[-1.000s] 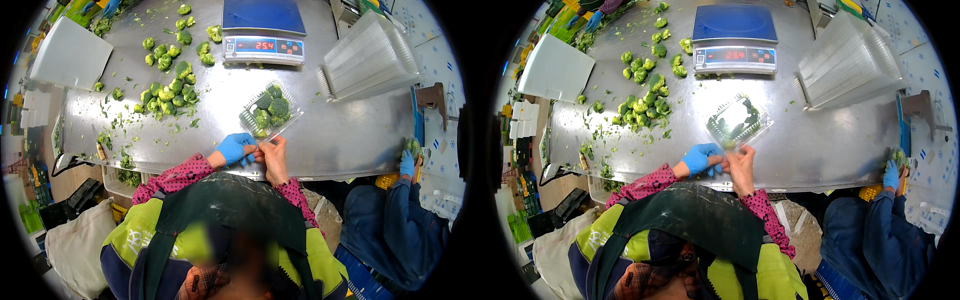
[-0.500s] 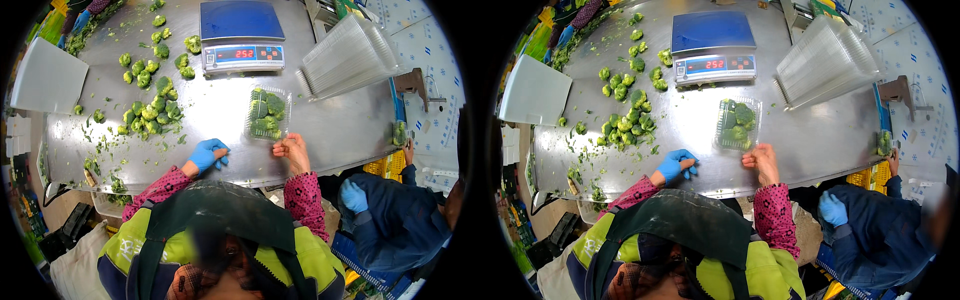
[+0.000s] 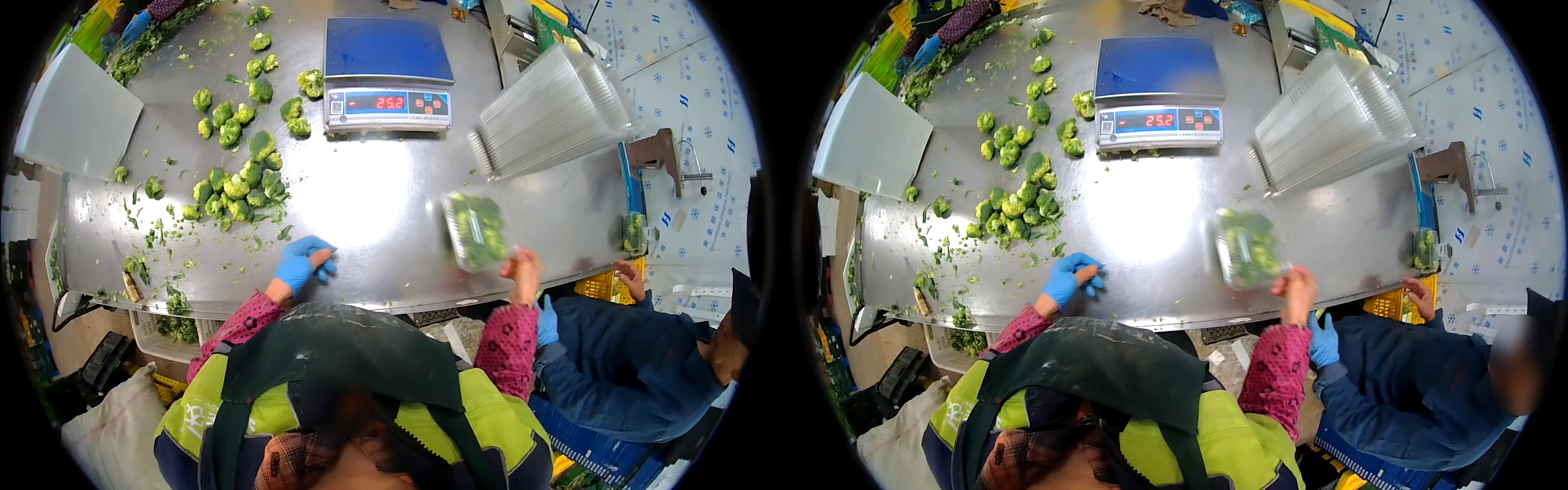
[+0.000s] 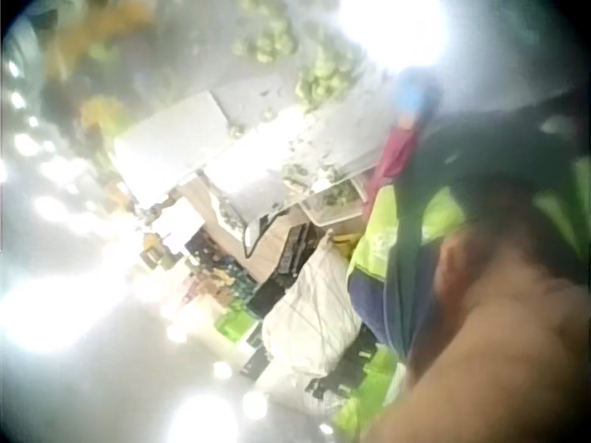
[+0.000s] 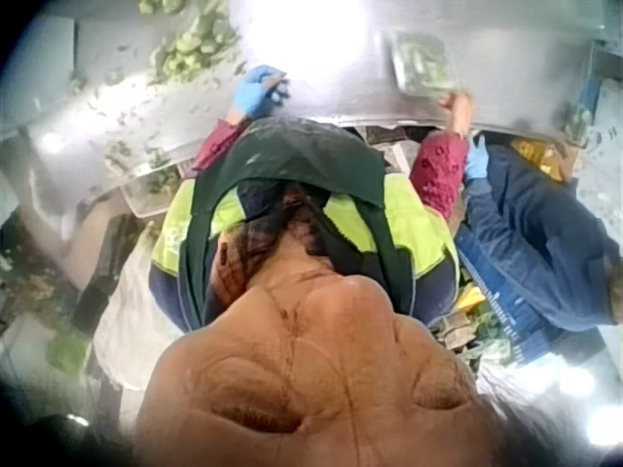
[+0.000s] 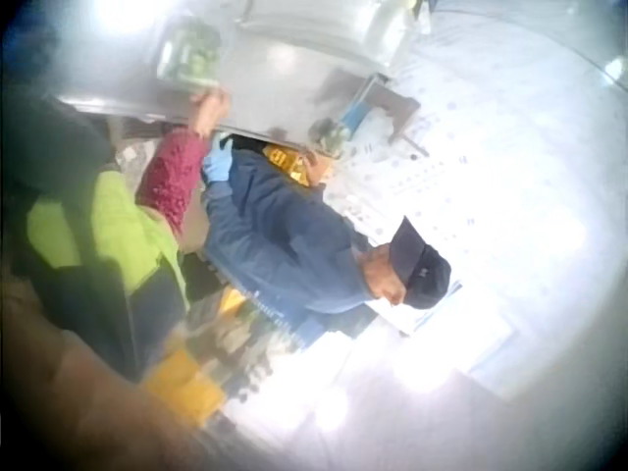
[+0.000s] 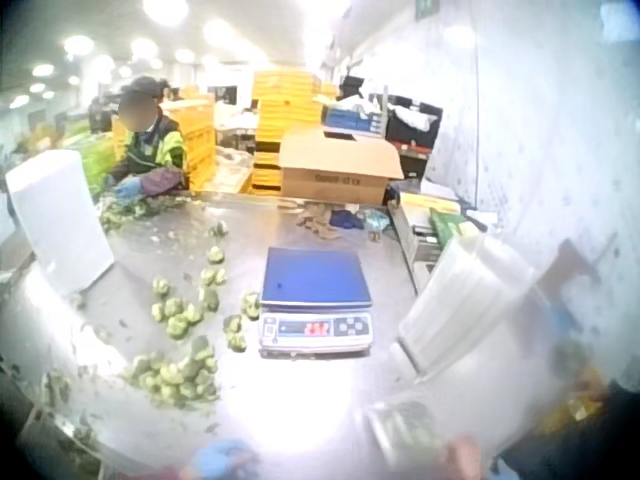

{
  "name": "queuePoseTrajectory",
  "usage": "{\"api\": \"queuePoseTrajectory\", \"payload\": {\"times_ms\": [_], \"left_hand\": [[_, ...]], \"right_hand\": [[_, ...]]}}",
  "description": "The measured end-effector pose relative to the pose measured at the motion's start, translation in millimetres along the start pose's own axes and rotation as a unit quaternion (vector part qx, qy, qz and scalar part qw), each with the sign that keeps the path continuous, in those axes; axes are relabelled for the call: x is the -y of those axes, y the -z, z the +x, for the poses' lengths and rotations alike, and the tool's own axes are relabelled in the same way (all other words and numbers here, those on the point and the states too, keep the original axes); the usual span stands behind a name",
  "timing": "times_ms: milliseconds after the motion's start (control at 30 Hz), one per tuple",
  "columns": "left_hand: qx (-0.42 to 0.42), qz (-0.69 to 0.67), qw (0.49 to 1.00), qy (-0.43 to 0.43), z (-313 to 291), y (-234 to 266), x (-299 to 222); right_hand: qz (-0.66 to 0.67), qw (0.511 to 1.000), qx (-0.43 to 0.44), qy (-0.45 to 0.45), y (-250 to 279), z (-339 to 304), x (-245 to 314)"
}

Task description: The person packs broccoli florets into plastic containers by hand, weighing them on a digital scale to reach a target weight before placing the containers aside.

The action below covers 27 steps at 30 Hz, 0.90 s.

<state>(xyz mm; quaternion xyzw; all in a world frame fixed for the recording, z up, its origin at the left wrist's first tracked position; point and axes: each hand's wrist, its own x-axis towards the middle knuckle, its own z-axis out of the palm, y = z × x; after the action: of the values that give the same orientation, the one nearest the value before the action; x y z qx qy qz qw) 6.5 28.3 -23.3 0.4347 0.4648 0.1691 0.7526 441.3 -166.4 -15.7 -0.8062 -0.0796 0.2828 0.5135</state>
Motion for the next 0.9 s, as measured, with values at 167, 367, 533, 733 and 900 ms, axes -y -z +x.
{"api": "queuePoseTrajectory", "payload": {"times_ms": [167, 367, 533, 733, 900], "left_hand": [[-0.055, -0.032, 0.998, -0.021, -2.9, -0.3, 13.8], [0.009, 0.027, 0.999, -0.040, 2.3, -30.8, 14.6], [-0.002, 0.038, 0.998, -0.058, -6.7, -51.7, 7.0], [-0.094, -0.010, 0.993, -0.074, -14.9, -42.9, 21.8], [-0.123, -0.039, 0.989, -0.069, -16.9, -45.6, 30.5]], "right_hand": [[-0.362, 0.831, -0.335, 0.257, 108.2, 57.0, 30.9], [-0.358, 0.592, -0.303, 0.655, -5.9, 29.6, 252.2], [-0.516, 0.731, -0.084, 0.438, -52.2, 72.7, 326.0], [-0.283, 0.852, 0.111, 0.425, -22.9, 105.2, 332.5], [-0.145, 0.917, 0.204, 0.311, -11.7, 96.5, 342.3]]}}
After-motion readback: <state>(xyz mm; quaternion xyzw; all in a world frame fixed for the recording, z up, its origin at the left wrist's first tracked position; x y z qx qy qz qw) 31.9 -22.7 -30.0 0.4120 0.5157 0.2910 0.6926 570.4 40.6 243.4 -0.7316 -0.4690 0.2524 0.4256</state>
